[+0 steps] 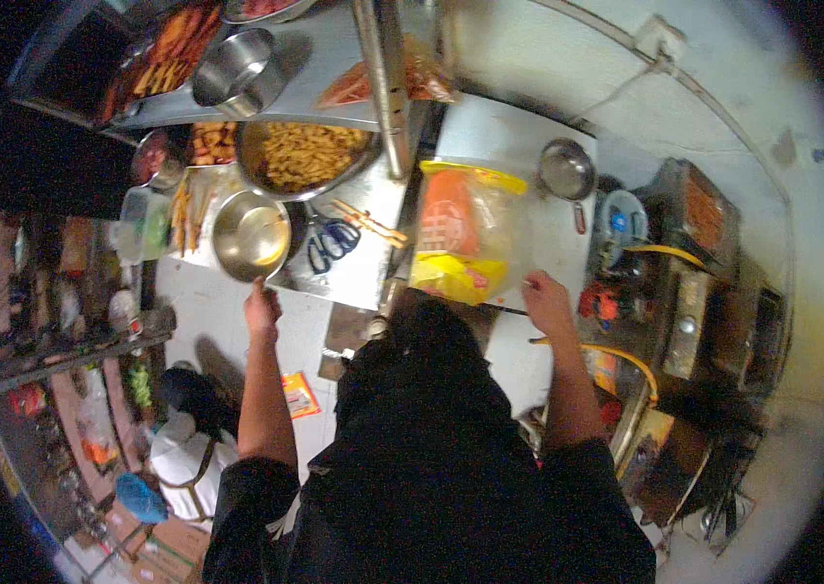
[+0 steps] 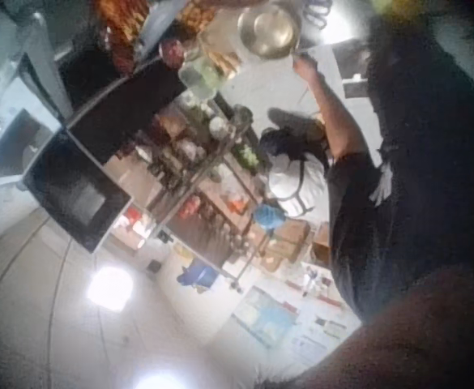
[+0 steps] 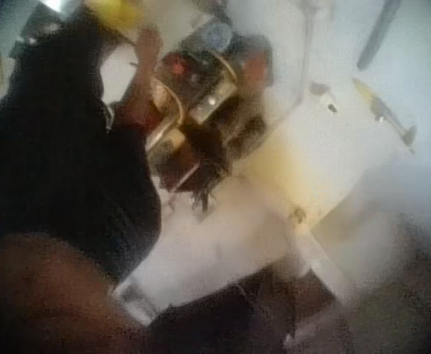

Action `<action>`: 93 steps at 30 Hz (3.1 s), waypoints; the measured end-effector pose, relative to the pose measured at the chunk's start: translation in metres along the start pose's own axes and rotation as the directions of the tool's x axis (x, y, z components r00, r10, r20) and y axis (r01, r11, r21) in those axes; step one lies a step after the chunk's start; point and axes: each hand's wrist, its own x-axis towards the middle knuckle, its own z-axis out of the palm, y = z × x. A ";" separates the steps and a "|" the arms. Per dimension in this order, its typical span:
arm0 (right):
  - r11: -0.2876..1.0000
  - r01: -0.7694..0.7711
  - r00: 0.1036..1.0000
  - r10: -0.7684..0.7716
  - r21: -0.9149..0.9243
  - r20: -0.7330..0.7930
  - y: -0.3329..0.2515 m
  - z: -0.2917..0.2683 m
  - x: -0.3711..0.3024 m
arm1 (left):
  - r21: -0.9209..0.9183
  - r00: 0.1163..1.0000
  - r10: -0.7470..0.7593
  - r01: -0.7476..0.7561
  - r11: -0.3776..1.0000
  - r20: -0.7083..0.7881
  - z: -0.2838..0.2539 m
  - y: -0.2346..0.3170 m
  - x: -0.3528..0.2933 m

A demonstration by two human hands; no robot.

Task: The person assembles a food order in a commercial kitchen. They rinse a metal bowl, add sauce, then use tongs and a spatula to place fried items, vegetables, and other ingredients into the bowl. The person also uses scissors to cut fried pieces into smaller portions before mixing them with the other components.

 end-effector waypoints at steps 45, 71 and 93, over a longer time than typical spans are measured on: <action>0.807 0.589 0.627 -0.419 -0.047 0.657 -0.451 0.275 0.042 | 0.013 0.936 0.000 0.005 1.000 -0.351 -0.276 0.033 -0.098; 0.739 0.105 -0.219 -0.636 0.666 0.740 -0.530 0.326 -0.138 | -0.448 0.353 -0.431 0.035 0.893 -0.831 -0.255 -0.123 -0.353; -0.198 0.384 -0.724 0.542 0.902 0.427 -0.254 0.435 -1.018 | -0.770 -0.117 -0.854 -0.384 0.510 -0.507 -0.397 -0.513 -0.796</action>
